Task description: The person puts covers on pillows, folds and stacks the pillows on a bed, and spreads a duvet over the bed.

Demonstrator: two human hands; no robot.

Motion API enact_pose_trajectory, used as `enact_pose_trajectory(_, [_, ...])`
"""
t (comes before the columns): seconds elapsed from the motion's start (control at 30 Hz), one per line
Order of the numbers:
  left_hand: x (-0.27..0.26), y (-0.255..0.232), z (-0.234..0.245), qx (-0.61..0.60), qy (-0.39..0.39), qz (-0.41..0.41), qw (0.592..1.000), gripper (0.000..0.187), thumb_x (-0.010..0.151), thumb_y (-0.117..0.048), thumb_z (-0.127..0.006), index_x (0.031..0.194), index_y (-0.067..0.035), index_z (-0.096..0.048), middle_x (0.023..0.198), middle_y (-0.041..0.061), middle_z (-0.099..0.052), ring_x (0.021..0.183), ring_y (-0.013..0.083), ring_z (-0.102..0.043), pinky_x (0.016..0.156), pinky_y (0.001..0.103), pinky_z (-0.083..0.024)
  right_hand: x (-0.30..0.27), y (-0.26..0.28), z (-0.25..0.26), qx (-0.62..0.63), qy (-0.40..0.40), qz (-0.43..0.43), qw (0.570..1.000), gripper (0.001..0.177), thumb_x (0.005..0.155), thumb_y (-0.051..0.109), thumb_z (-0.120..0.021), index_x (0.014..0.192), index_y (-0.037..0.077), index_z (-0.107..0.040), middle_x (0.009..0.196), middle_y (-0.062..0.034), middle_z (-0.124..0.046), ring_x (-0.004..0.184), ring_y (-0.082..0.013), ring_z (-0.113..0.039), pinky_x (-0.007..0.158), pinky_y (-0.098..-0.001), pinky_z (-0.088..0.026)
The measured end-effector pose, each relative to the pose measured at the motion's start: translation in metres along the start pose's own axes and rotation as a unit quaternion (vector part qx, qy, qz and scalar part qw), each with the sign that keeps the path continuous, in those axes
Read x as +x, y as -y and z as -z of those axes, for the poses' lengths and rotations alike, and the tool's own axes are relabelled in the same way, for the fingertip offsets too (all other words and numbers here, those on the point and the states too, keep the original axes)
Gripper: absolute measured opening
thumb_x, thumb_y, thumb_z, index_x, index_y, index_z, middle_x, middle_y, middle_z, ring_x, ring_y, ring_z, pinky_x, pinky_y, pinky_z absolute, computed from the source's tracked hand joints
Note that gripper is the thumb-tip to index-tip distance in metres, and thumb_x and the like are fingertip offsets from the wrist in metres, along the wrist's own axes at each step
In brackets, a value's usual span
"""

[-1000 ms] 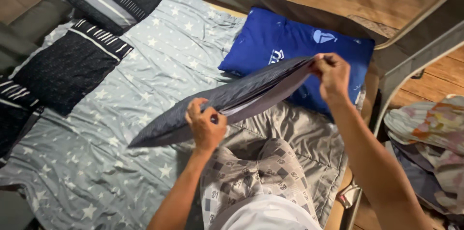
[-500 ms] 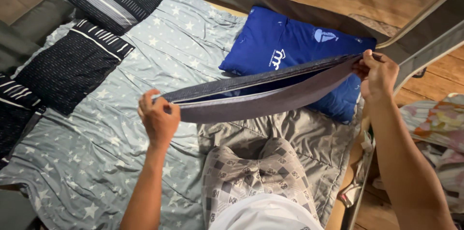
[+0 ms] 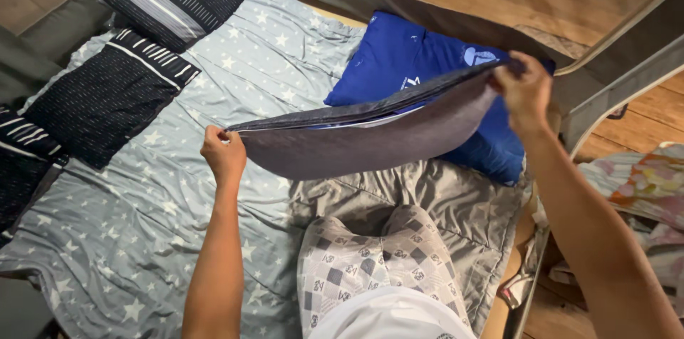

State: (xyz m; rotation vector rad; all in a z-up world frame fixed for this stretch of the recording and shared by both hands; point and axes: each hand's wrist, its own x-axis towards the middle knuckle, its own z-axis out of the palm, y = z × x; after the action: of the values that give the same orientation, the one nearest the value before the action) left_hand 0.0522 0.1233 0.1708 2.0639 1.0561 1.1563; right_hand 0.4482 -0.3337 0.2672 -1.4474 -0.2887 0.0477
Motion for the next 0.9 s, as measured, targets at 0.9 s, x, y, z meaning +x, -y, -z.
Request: enact_pose_trajectory(0.9, [0.01,0.033,-0.053,-0.052,-0.007,0.115,0.992,0.019,0.087,-0.018,-0.065,0.082,0.0,-0.062,0.074,0.016,-0.069,0.069,0.0313,-0.069,0.071,0.042,-0.056,-0.142,-0.013,-0.249,-0.46,0.484,0.361,0.651,0.039,0.086,0.011,-0.063,0.122,-0.002,-0.06,0.121,-0.0208,-0.063,0.109,-0.0367,-0.065,0.091,-0.0444,-0.054])
